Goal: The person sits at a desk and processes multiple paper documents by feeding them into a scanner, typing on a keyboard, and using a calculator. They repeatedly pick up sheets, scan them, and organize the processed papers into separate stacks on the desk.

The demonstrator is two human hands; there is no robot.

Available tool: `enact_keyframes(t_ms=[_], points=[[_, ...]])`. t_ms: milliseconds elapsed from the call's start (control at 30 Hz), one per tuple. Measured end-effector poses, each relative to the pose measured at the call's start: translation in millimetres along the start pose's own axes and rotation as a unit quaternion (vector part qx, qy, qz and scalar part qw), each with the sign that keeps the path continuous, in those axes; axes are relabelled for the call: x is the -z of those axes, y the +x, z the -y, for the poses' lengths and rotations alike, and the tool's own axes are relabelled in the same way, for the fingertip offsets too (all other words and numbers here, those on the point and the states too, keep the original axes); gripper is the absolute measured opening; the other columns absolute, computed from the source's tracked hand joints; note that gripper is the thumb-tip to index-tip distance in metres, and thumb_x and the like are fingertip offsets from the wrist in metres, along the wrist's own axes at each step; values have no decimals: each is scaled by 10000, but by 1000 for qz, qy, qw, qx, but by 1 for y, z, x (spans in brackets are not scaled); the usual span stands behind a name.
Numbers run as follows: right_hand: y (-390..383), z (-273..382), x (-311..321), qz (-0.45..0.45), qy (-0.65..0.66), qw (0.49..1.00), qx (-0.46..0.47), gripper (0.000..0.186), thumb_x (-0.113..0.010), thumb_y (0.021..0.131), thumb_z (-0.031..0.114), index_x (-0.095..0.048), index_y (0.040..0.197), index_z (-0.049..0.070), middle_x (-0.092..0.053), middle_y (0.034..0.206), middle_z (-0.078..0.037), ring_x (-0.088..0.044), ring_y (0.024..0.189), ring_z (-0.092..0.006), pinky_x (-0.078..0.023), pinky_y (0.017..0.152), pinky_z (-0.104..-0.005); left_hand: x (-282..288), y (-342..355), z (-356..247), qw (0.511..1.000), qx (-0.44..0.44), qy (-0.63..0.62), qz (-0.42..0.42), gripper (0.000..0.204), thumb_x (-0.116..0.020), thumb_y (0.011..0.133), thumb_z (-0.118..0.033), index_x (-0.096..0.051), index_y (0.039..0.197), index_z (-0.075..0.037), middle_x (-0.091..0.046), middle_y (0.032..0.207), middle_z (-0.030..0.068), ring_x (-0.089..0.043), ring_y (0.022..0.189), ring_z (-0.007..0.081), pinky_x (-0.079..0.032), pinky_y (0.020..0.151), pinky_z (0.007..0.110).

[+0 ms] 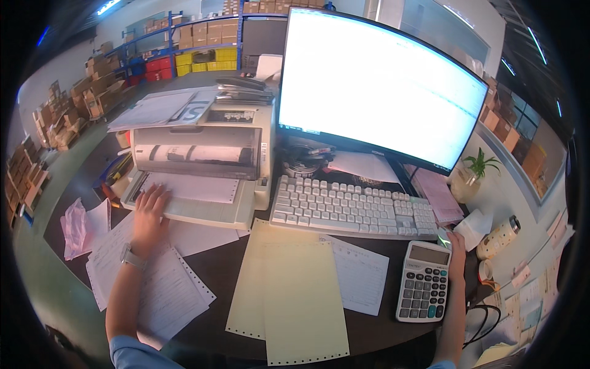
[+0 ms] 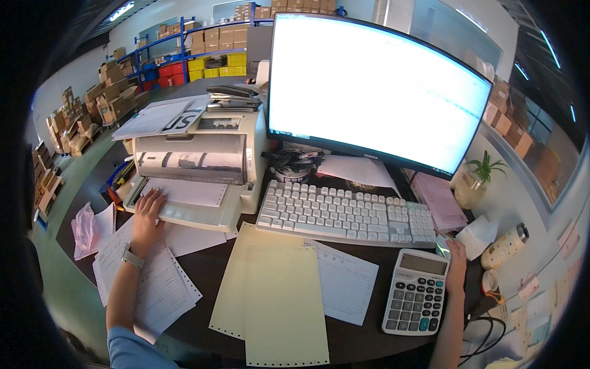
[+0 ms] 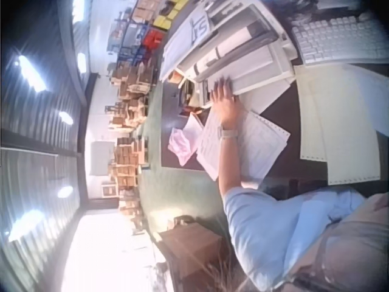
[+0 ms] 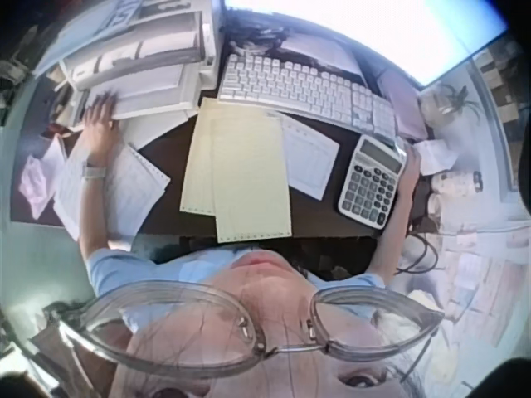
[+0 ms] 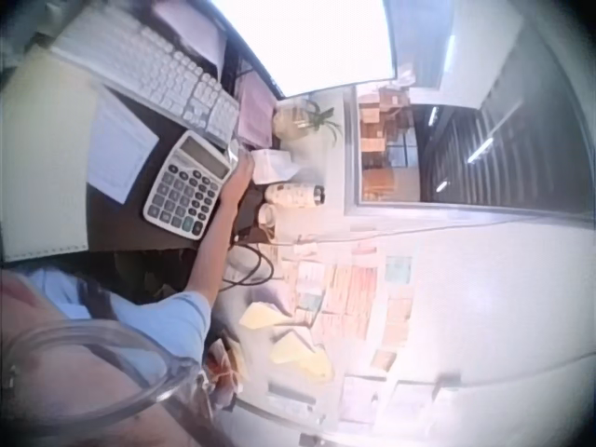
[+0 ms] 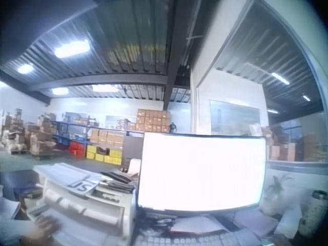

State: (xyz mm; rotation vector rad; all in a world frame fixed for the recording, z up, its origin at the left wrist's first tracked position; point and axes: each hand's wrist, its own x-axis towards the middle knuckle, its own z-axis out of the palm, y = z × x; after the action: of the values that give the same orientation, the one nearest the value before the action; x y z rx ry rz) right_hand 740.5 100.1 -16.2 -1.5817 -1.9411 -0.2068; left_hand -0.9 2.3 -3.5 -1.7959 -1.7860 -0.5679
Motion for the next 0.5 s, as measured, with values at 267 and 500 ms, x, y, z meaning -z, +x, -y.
enact_keyframes(t_ms=[267, 500], points=[[2, -6, -4, -8, -9, 1000, 16, 342, -457, 850, 16, -534, 1182, 42, -494, 1214, -157, -493, 1141, -307, -383, 981, -330, 1, -2, 1, 1000, -4, 0, -13, 582, -591, 602, 5, -548, 1178, -68, -524, 1270, 130, -417, 1263, 321, -309, 1051, 474], [1, -1, -1, -8, 9, 1000, -1, 332, -469, 837, 12, -548, 1159, 36, -503, 1208, -161, -500, 1132, -317, -389, 972, -335, 4, -1, -3, 1000, -2, -2, -14, 578, -586, 598, 16, -551, 1170, -67, -533, 1253, 129, -426, 1250, 324, -311, 1051, 472]])
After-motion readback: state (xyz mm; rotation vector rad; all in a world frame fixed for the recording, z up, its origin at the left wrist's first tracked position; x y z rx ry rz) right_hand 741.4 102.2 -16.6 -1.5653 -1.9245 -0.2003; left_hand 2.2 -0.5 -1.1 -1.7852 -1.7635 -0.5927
